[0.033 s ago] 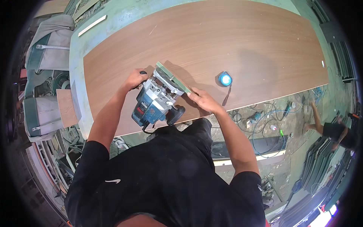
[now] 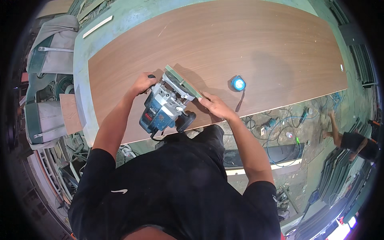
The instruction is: Use a router on the edge of a wood panel and apply glue to a wood strip.
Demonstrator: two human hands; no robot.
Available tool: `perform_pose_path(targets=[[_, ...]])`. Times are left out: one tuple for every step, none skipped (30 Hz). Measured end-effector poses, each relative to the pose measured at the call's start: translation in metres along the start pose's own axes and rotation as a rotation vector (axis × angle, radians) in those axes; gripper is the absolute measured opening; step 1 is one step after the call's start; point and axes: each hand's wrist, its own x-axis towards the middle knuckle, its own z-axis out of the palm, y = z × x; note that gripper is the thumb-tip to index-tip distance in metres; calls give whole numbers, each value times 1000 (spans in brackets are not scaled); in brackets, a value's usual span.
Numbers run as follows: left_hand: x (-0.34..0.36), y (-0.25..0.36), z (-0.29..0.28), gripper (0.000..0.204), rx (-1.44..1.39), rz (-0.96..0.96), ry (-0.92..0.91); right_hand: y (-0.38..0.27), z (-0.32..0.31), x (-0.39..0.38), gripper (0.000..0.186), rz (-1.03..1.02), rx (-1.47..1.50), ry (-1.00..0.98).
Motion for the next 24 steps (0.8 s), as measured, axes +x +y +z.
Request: perform_pose_path(targets=[[0,0,0,26,5,-14,-7,0,1,0,80,1,-2,-2],[0,1,0,26,3,-14,-5,1,2,1,79,-47,-7,24],[0,1,0,26,6,-16,1,2,2,1,79,-71,-10,35],[0,2,0,27,9,-20,1,4,3,2,78,-95,-13,47],[0,2,0,27,10,-20,6,5,3,3,78,-102,-12,49],[0,3,1,27,6,-28,8,7,4,4,77,-104,-10,50],[0,3,1,27,-5,-34,4,8,4,4,77,-107,-9,52],[0,3,2,27,-1,-38,9,9,5,5,74,-158,-20,80],[0,3,2,27,1,-33,4,10,5,5,72,-156,-48,104],[1,2,2,26,3,-29,0,11,6,6,71,-209,-32,109],[1,2,2,26,2,-29,1,11,6,6,70,-209,-15,102],[2,1,2,27,-1,-28,8,11,7,7,70,-208,-20,108],[2,1,2,27,-4,-28,15,11,7,8,70,-210,1,92],[3,0,2,27,-6,-29,16,10,7,8,70,-202,-13,96],[3,0,1,32,10,-49,5,9,7,8,69,-160,-54,122],[4,0,0,37,25,-70,-9,7,7,8,69,-194,-27,99],[4,-1,0,37,24,-71,-7,5,6,7,69,-186,-36,102],[5,-1,0,38,28,-71,-10,3,6,6,69,-135,-82,117],[5,-1,0,39,28,-68,-13,1,6,5,69,-178,-47,102],[4,-2,0,39,29,-72,-11,-1,5,3,71,-156,-21,68],[5,-2,0,39,15,-51,0,-3,4,2,73,-135,4,34],[5,-3,1,39,-5,-30,-2,-6,4,1,73,-134,3,32],[5,-4,1,39,1,-31,10,-8,4,0,73,-125,5,37],[6,-4,0,39,7,-35,-5,-10,4,-1,73,-115,6,42]])
